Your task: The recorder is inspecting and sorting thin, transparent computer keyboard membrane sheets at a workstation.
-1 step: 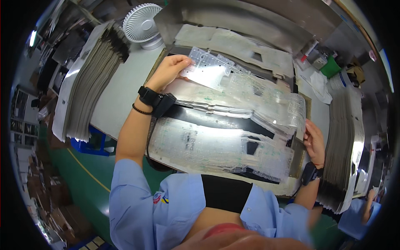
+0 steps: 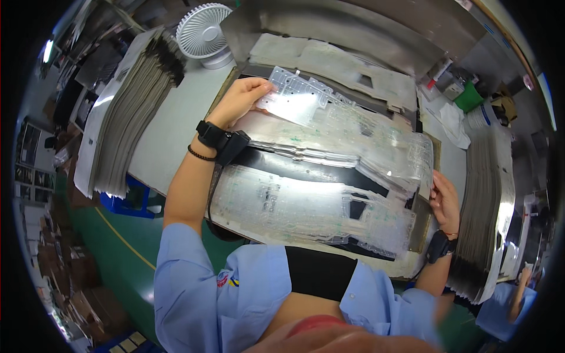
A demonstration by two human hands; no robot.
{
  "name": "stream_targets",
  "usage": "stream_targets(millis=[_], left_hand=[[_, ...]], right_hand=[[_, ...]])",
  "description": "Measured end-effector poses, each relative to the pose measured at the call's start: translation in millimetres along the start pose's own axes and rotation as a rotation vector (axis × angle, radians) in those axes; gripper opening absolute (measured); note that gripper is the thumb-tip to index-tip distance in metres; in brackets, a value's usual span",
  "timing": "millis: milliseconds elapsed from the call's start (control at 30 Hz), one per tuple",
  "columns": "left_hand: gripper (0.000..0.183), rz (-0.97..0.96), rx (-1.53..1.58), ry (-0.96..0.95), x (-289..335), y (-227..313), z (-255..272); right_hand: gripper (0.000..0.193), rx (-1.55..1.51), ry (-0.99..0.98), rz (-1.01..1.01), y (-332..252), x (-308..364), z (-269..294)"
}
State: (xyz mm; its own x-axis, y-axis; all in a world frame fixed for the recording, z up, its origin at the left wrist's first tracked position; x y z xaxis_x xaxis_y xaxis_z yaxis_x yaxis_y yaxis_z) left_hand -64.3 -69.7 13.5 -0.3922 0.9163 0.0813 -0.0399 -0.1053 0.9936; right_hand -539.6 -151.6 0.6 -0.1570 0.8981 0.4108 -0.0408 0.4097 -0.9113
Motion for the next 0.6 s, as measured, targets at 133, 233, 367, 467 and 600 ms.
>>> stream_targets(millis=[133,233,367,467,600], left_hand=[[0.022,0.043,0.043,-0.015,6,-1,7],[0.023,0.005,0.055,0.044,6,1,20],[0.024,-0.074,0.088,0.206,12,12,33],[0.024,-0.135,0.126,0.252,17,15,41],[0.024,-0.152,0.135,0.314,28,16,45]], right_hand=[[0.011,-0.004,0.045,0.140,-11,-9,1],[0.011,0.100,0.142,0.348,-38,-21,-1],[0.013,0.175,0.213,0.499,-69,-47,-19],[0.018,0.085,0.151,0.504,-69,-74,-21],[0.021,0.029,0.078,0.547,-67,-88,-33]])
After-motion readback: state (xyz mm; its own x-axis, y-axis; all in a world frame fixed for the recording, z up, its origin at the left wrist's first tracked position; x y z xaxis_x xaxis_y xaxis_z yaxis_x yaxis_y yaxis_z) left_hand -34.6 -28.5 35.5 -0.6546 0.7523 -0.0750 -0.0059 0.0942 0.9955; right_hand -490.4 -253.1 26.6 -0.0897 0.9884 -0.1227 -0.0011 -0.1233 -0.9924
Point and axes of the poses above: each hand's wrist, its own x-axis away from the middle knuckle, its own z-axis out of the back of the hand, y = z × x, the point moved 4 cm from there along -x, towards the middle knuckle, and after that the axes turned 11 degrees about y, right-handed, at the moved point
